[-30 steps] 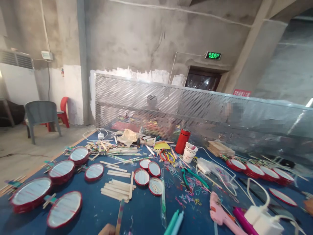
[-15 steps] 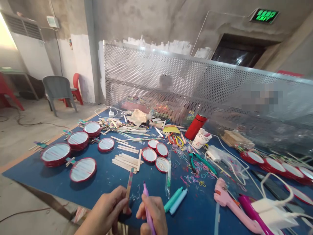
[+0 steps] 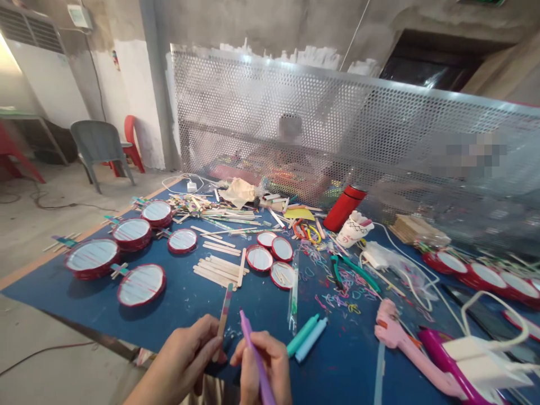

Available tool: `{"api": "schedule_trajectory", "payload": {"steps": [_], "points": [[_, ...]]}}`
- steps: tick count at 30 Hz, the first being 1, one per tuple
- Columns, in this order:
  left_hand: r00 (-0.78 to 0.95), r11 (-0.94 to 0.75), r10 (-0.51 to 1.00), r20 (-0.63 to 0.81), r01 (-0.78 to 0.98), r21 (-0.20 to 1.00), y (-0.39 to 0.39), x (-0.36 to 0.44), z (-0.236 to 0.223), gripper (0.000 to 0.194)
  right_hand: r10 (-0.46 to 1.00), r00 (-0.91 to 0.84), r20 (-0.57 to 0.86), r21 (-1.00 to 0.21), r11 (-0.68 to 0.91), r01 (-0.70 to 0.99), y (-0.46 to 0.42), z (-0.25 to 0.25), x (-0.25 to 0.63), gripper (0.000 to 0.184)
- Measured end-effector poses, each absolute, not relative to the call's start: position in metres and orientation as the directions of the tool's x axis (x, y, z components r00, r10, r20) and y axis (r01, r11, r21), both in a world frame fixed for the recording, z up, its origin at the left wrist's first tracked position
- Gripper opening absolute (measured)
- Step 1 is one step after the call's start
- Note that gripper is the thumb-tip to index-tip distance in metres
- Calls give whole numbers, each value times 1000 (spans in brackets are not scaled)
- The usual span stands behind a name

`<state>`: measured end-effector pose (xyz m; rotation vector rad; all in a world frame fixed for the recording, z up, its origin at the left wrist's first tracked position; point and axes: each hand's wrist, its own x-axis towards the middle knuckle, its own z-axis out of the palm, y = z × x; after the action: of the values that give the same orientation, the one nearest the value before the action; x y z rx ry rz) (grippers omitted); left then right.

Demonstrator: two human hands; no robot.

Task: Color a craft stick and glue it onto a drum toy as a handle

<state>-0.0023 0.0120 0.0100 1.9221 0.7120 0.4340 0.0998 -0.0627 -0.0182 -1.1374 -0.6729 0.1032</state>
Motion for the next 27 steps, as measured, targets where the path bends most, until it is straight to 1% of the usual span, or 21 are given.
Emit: {"api": "schedule_trajectory", "payload": {"steps": [3, 5, 15, 19, 23, 27], "points": [[760, -332, 650, 3, 281, 900, 12, -2, 8, 15, 406, 732, 547, -817, 453, 358, -63, -13, 94, 6], [758, -339, 652, 18, 271, 901, 12, -1, 7, 14, 427, 702, 569, -807, 453, 379, -63, -12, 94, 7], [753, -345, 658, 19, 278, 896, 8, -2, 10, 14, 454, 693, 560, -824, 389, 412, -67, -12, 93, 7], [753, -343, 658, 9, 289, 894, 8, -2, 11, 15, 448, 673, 588, -806, 385, 449, -68, -12, 94, 7], [755, -328, 656, -3, 288, 900, 9, -2, 12, 15, 446, 687, 573, -812, 423, 402, -68, -10, 93, 8], [751, -344, 659, 31, 264, 901, 9, -2, 14, 13, 454, 706, 543, -830, 419, 369, -69, -4, 90, 12]]}}
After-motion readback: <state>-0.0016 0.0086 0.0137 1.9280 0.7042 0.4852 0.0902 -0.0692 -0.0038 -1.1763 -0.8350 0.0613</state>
